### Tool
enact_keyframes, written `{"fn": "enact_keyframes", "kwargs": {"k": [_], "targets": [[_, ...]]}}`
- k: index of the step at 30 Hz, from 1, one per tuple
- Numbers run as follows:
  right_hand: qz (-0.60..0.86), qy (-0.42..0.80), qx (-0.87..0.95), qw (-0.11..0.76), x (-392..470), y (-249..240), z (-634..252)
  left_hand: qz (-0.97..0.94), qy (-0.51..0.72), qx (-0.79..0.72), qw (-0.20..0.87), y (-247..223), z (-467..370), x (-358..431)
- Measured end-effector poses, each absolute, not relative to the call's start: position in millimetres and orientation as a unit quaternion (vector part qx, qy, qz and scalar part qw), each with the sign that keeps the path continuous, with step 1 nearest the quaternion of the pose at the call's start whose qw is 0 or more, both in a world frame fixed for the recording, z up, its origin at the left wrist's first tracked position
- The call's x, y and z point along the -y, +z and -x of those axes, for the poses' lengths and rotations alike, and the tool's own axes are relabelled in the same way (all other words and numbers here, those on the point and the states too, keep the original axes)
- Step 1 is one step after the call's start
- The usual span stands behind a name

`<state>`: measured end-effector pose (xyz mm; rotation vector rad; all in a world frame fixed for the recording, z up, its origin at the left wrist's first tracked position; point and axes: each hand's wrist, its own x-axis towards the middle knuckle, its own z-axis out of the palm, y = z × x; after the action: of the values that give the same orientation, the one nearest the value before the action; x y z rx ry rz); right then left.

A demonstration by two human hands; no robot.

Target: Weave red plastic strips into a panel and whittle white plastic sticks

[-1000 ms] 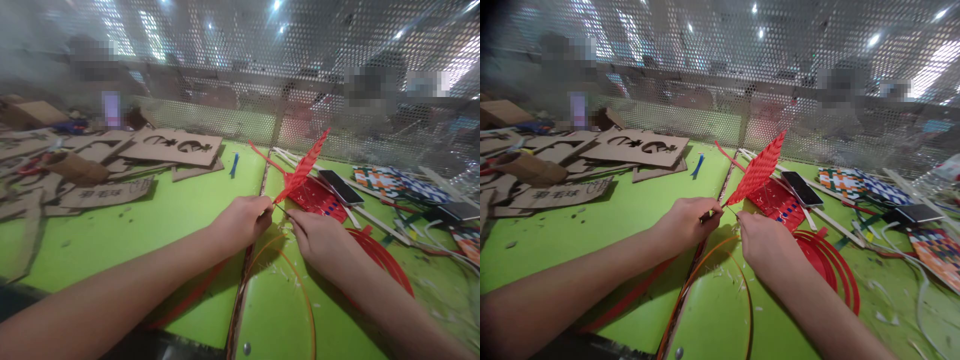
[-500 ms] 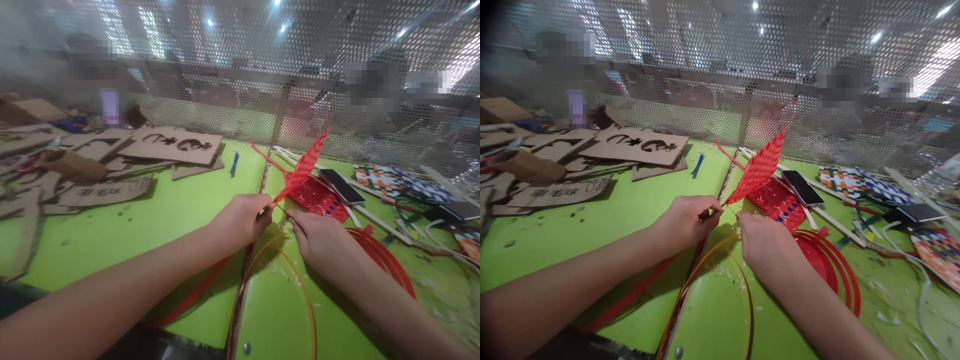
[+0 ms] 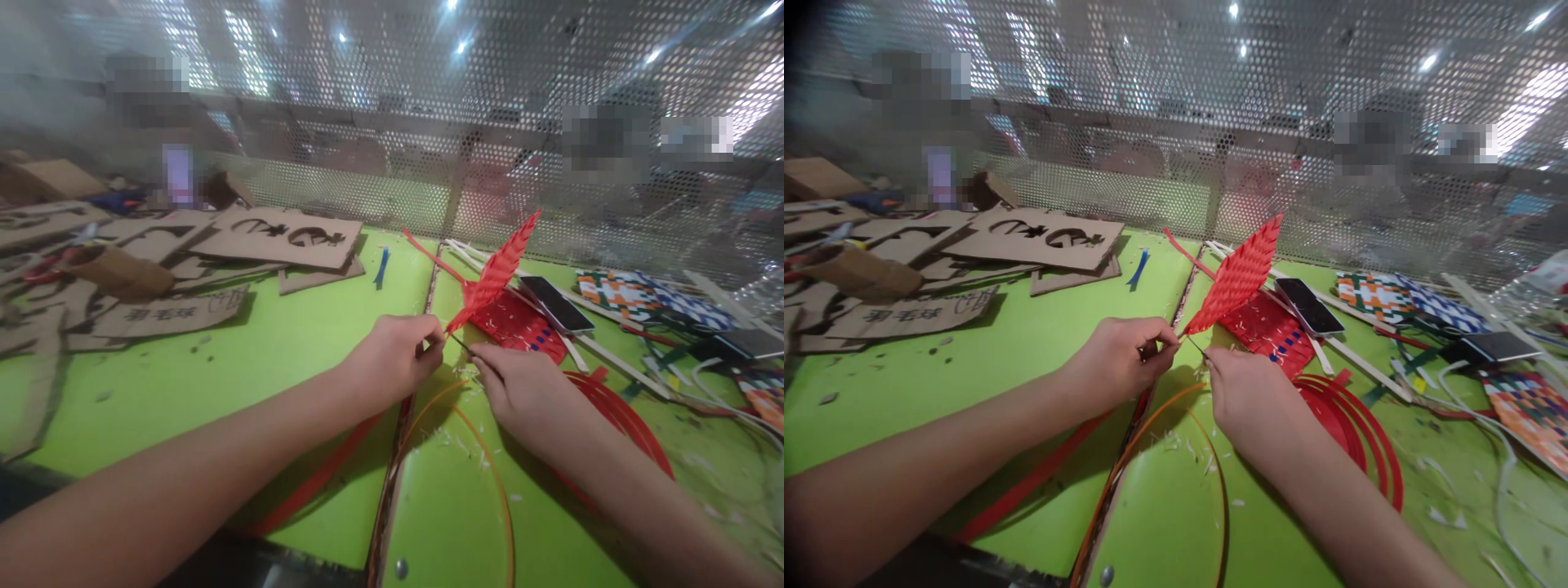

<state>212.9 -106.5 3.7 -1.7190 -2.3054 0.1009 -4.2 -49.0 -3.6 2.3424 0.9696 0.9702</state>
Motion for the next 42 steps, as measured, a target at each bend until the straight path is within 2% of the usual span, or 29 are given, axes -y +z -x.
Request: {"fn": "enact_keyframes", "kwargs": {"k": [27,42], "targets": [[0.639,0.014,0.768,0.041,109,5,-203,-0.836,0.344,-0.369,0.218,-8,0,51],[0.624,0.038,0.777,0.074,103,2,-206,-0.842,0.321,-0.380,0.210,0,2,49]]}}
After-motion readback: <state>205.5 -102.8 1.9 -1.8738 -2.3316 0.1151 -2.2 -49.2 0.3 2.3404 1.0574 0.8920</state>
